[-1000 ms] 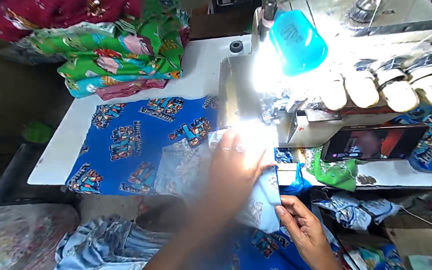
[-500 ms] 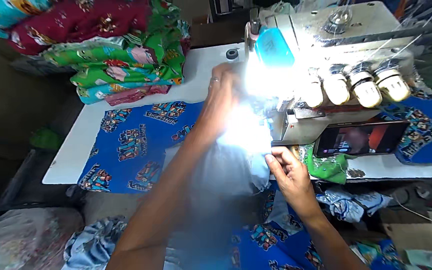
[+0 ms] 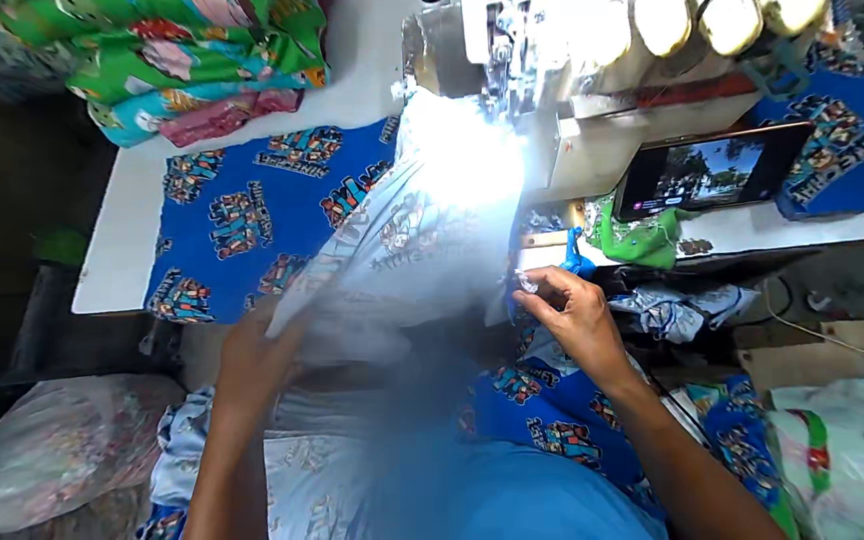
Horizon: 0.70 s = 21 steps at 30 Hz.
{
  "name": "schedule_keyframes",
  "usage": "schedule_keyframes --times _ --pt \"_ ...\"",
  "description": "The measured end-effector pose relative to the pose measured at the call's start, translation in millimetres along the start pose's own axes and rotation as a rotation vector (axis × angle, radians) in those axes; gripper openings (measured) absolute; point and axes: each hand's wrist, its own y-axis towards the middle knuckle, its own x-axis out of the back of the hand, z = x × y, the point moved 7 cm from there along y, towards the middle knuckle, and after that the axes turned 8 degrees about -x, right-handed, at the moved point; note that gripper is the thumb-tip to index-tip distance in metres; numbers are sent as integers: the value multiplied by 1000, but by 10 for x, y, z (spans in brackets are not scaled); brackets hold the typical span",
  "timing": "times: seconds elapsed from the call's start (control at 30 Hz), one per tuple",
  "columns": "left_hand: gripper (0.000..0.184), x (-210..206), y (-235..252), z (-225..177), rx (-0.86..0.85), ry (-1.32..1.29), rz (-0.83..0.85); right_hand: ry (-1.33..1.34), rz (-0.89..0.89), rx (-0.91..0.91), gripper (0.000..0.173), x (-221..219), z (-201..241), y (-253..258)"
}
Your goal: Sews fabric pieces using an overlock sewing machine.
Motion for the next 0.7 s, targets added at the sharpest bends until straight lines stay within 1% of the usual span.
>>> schedule_keyframes --times 0.1,0.13,0.17,0.2,0.23,0.27,0.3,0.33,0.37,0.43,0.5,0.57,0.6,0.7 --pt "30 -98 -138 3 243 -471 -162 92 48 -68 13 -20 8 -6" --pt "30 -160 -149 -20 277 -575 -199 149 71 -87 12 -37 12 -4" --pt "31 -207 -152 -51 289 -616 -220 194 93 -90 12 -55 20 -1" --pt "32 -232 -151 -81 283 -598 -229 216 104 -77 14 -71 26 0" --pt "35 -234 -148 -109 270 -517 -214 212 100 -54 17 -83 29 1" --pt "44 -221 -145 -122 243 -396 -160 181 80 -31 23 -90 31 -1" --pt "61 -202 -135 -122 197 -268 -75 146 53 -17 28 -91 38 -8" --pt "71 -187 -119 -117 130 -152 3 117 23 -6 29 -83 43 -20" --pt "72 -178 -102 -86 49 -51 53 101 -2 3 26 -69 41 -35" --pt "61 -132 -117 17 -79 93 94 88 -23 11 20 -36 25 -80" --pt "57 -40 -206 113 -130 185 80 90 -24 27 22 15 37 -173" --pt "56 71 -318 143 -141 199 33 104 -38 55 22 92 92 -280" --pt "55 137 -360 137 -127 166 10 115 -43 67 20 122 127 -317" --pt "41 350 -311 69 -21 -22 -59 131 -58 110 19 175 230 -255"
